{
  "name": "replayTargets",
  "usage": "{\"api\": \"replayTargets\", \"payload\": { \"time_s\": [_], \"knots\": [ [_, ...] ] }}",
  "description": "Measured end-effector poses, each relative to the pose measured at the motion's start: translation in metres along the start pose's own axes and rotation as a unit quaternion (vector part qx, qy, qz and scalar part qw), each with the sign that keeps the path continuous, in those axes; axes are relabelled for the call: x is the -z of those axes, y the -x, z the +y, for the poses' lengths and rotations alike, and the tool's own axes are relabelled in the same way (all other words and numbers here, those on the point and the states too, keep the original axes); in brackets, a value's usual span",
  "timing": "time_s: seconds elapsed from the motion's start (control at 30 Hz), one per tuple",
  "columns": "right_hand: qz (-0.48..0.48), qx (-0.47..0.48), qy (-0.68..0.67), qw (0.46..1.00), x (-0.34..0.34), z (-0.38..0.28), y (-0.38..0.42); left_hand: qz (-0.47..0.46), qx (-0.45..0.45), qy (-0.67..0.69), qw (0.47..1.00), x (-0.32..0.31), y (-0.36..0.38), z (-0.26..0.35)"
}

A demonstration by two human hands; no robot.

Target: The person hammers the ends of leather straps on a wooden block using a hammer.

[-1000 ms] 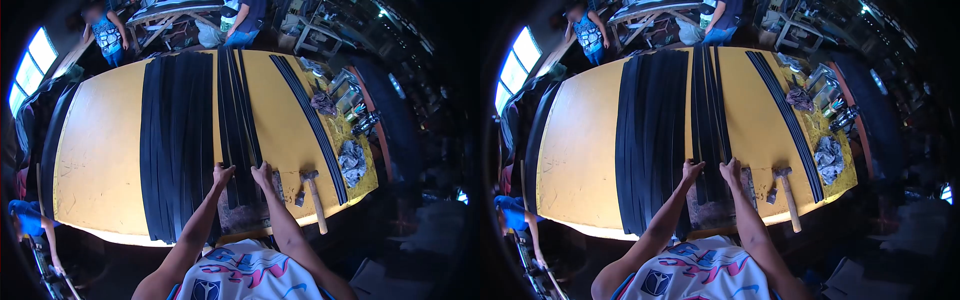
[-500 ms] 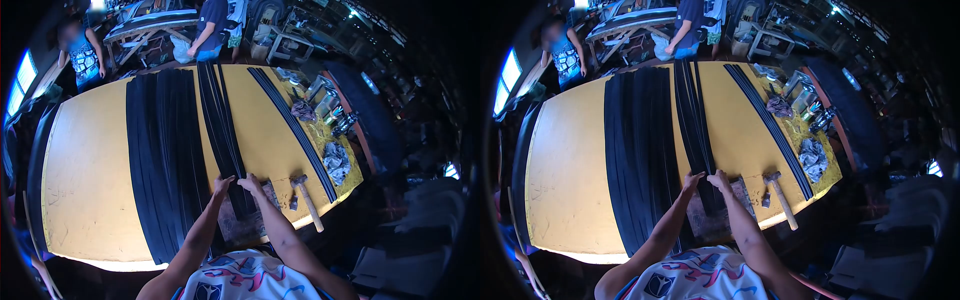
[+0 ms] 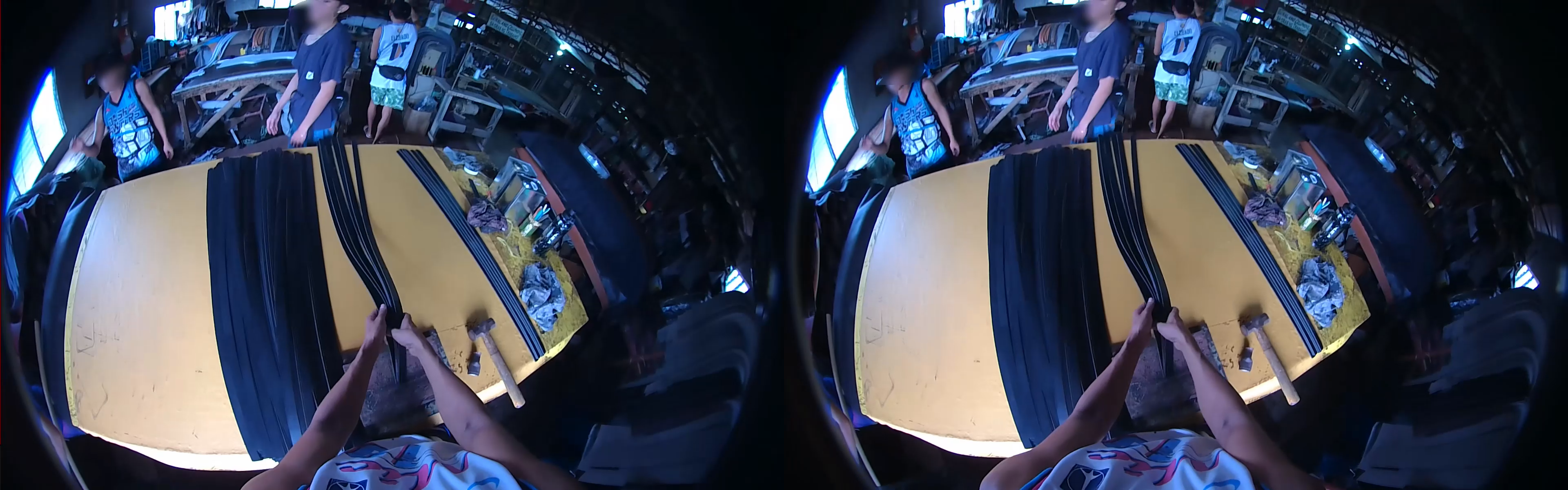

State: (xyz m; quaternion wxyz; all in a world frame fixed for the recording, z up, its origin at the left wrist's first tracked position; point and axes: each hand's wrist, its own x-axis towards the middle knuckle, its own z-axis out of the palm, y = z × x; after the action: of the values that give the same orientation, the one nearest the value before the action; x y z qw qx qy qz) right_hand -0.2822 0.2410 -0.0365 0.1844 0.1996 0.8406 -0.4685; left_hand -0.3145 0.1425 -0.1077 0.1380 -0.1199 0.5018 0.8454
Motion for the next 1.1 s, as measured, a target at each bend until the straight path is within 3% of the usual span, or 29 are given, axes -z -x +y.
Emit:
{"api": "replayTargets", "payload": {
  "time_s": [0.07, 0.13, 0.17, 0.2, 0.3, 0.4, 0.47, 0.5, 0.57, 0.63, 0.67, 0.7, 0.73, 0.77, 0.8, 0.87, 0.97, 1.1],
  "knots": [
    [0.006, 0.023, 0.007, 1.000, 0.010, 0.006, -0.007, -0.007, 0.015, 0.022, 1.000, -0.016, -0.001, 0.008],
    [-0.108, 0.107, -0.054, 0.987, 0.032, -0.004, 0.003, -0.038, 0.085, 0.209, 0.974, -0.036, -0.002, 0.022],
    [-0.079, 0.104, -0.024, 0.991, 0.044, -0.011, 0.016, -0.081, 0.111, 0.222, 0.965, -0.042, -0.006, 0.034],
    [-0.074, 0.106, -0.030, 0.991, 0.058, -0.018, 0.035, -0.194, 0.067, 0.296, 0.933, -0.034, -0.035, 0.016],
    [-0.064, 0.182, 0.021, 0.981, 0.116, -0.018, 0.092, -0.169, 0.063, 0.357, 0.917, -0.061, -0.068, 0.031],
    [-0.104, 0.184, 0.016, 0.977, 0.198, 0.025, 0.144, -0.153, 0.007, 0.385, 0.910, -0.092, -0.092, 0.041],
    [-0.086, 0.148, 0.051, 0.984, 0.261, 0.070, 0.180, -0.090, -0.001, 0.383, 0.919, -0.114, -0.105, 0.043],
    [-0.142, 0.067, 0.023, 0.987, 0.298, 0.079, 0.204, -0.097, -0.018, 0.372, 0.923, -0.119, -0.115, 0.039],
    [-0.188, -0.009, -0.008, 0.982, 0.360, 0.135, 0.232, -0.105, -0.028, 0.359, 0.927, -0.126, -0.129, 0.032],
    [-0.154, -0.071, -0.015, 0.985, 0.405, 0.193, 0.261, -0.123, -0.071, 0.336, 0.931, -0.131, -0.141, 0.027],
    [-0.160, -0.118, 0.021, 0.980, 0.421, 0.234, 0.266, -0.148, -0.095, 0.330, 0.927, -0.135, -0.151, 0.023],
    [-0.131, -0.169, 0.076, 0.974, 0.437, 0.226, 0.279, -0.112, -0.097, 0.316, 0.937, -0.149, -0.146, 0.028],
    [-0.156, -0.208, 0.078, 0.963, 0.446, 0.261, 0.278, -0.072, -0.097, 0.300, 0.946, -0.154, -0.143, 0.029],
    [-0.164, -0.239, 0.081, 0.954, 0.451, 0.295, 0.279, -0.141, -0.132, 0.255, 0.947, -0.150, -0.147, 0.025],
    [-0.172, -0.269, 0.086, 0.944, 0.453, 0.317, 0.280, -0.139, -0.119, 0.239, 0.954, -0.166, -0.138, 0.025],
    [-0.182, -0.256, 0.047, 0.948, 0.454, 0.358, 0.281, -0.045, -0.164, 0.127, 0.977, -0.225, -0.102, 0.040],
    [-0.171, -0.219, 0.022, 0.960, 0.445, 0.401, 0.276, -0.071, -0.151, 0.117, 0.979, -0.283, -0.098, 0.060],
    [-0.117, -0.189, -0.006, 0.975, 0.437, 0.416, 0.258, -0.133, -0.141, 0.097, 0.976, -0.337, -0.149, 0.079]
  ]
}}
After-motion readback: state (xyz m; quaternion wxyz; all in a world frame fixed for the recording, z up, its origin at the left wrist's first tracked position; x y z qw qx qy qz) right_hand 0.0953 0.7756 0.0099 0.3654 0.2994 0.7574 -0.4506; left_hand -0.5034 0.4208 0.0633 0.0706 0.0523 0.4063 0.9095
